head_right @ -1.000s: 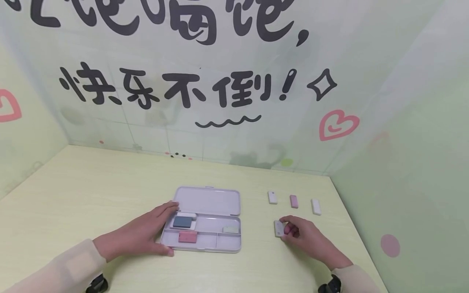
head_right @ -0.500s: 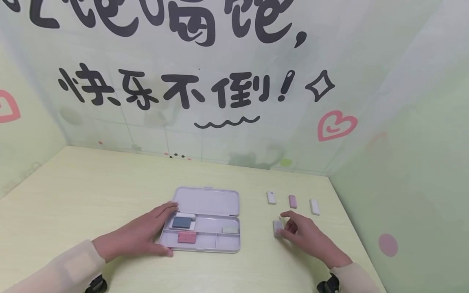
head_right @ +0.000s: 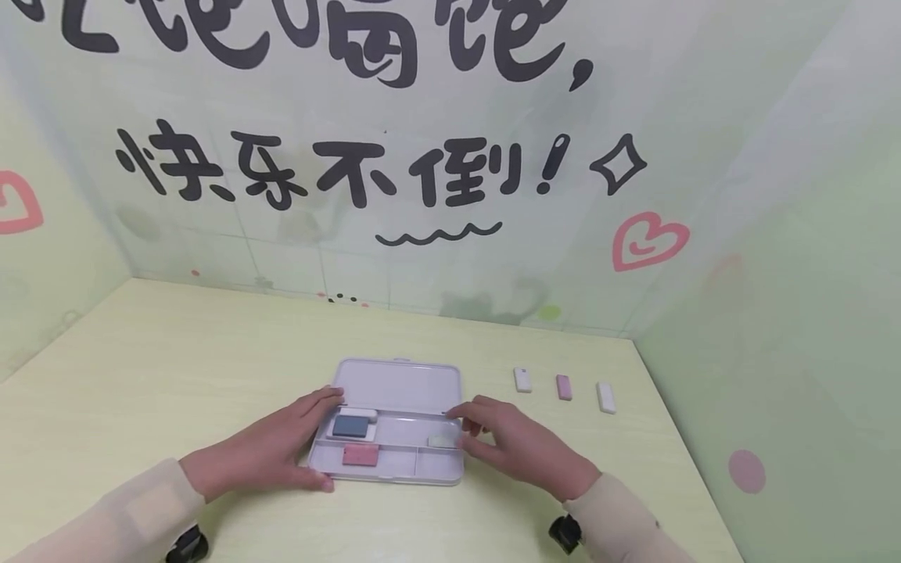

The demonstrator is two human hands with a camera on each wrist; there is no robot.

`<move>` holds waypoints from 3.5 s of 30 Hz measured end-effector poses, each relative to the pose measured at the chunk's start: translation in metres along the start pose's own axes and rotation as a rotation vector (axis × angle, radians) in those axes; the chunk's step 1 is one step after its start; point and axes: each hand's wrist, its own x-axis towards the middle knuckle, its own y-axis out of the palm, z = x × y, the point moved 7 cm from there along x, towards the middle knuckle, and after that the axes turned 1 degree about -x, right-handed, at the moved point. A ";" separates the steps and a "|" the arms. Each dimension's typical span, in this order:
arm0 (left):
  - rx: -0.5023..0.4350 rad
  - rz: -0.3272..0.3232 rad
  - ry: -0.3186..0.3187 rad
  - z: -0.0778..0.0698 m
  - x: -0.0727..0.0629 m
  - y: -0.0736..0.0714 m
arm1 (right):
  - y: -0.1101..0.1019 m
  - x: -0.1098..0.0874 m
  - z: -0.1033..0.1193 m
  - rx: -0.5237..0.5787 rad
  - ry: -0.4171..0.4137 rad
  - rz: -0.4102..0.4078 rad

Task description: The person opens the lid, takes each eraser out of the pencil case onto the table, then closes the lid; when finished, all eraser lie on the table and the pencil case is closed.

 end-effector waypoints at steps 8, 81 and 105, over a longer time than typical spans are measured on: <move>0.005 0.007 -0.002 0.001 0.002 0.000 | 0.032 0.043 0.037 -0.027 -0.041 0.203; 0.002 0.018 -0.014 0.001 0.001 0.005 | 0.032 0.070 0.081 -0.071 -0.166 0.124; 0.017 0.010 -0.008 0.001 0.002 0.004 | -0.019 -0.037 -0.012 -0.072 -0.026 -0.105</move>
